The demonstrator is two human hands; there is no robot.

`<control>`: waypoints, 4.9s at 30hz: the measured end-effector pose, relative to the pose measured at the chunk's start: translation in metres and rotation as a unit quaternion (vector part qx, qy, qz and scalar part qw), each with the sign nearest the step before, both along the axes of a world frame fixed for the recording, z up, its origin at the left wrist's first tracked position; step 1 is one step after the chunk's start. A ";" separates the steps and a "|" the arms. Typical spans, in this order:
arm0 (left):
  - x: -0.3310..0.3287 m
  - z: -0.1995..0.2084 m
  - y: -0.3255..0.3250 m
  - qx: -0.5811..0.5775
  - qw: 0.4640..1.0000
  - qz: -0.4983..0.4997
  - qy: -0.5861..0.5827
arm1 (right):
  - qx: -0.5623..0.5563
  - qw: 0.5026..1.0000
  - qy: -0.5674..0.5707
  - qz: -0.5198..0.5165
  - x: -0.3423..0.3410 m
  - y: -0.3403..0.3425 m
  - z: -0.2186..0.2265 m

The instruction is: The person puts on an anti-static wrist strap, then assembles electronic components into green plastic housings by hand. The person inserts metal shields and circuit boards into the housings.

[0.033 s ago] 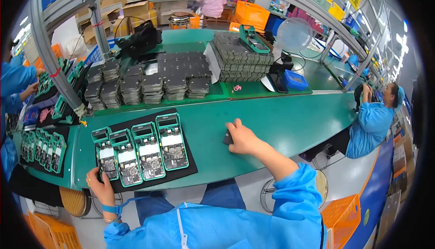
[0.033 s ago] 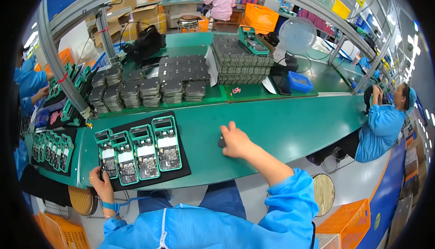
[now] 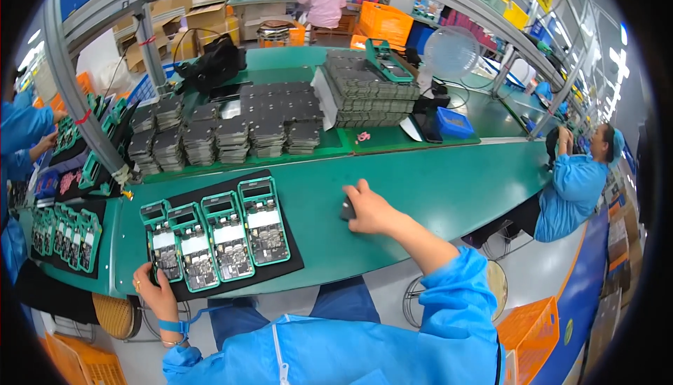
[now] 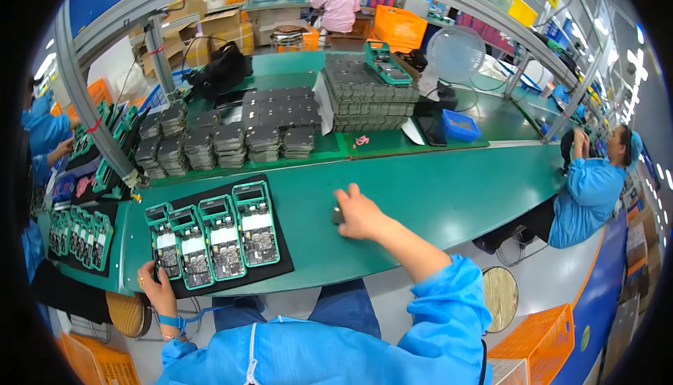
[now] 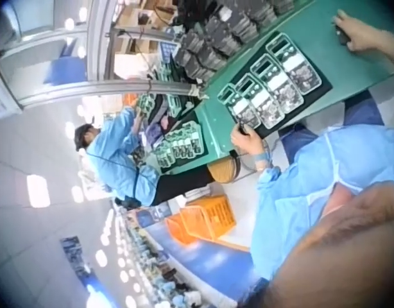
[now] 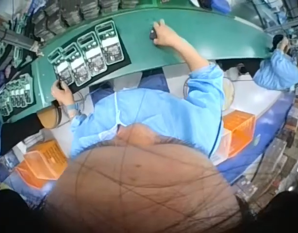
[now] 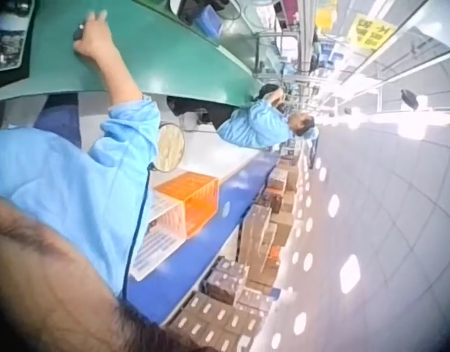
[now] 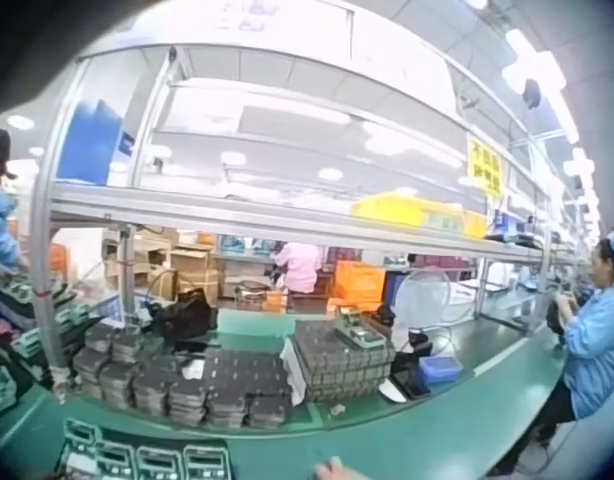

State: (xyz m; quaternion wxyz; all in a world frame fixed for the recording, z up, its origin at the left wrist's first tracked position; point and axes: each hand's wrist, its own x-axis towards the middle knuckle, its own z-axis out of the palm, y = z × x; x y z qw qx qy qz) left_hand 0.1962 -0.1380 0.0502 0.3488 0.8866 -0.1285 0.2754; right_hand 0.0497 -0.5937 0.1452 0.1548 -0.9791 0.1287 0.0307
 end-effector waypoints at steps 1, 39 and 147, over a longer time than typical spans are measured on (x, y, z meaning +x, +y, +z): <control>-0.001 -0.003 0.002 -0.004 1.000 0.003 0.000 | 0.015 0.999 -0.034 0.018 0.014 -0.009 -0.004; -0.041 0.046 -0.058 0.032 0.994 0.095 -0.046 | -0.056 0.982 -0.162 0.075 0.188 -0.090 0.006; -0.126 0.034 -0.121 -0.497 0.416 -0.281 0.707 | 0.182 0.894 -0.306 0.272 -0.075 0.131 -0.080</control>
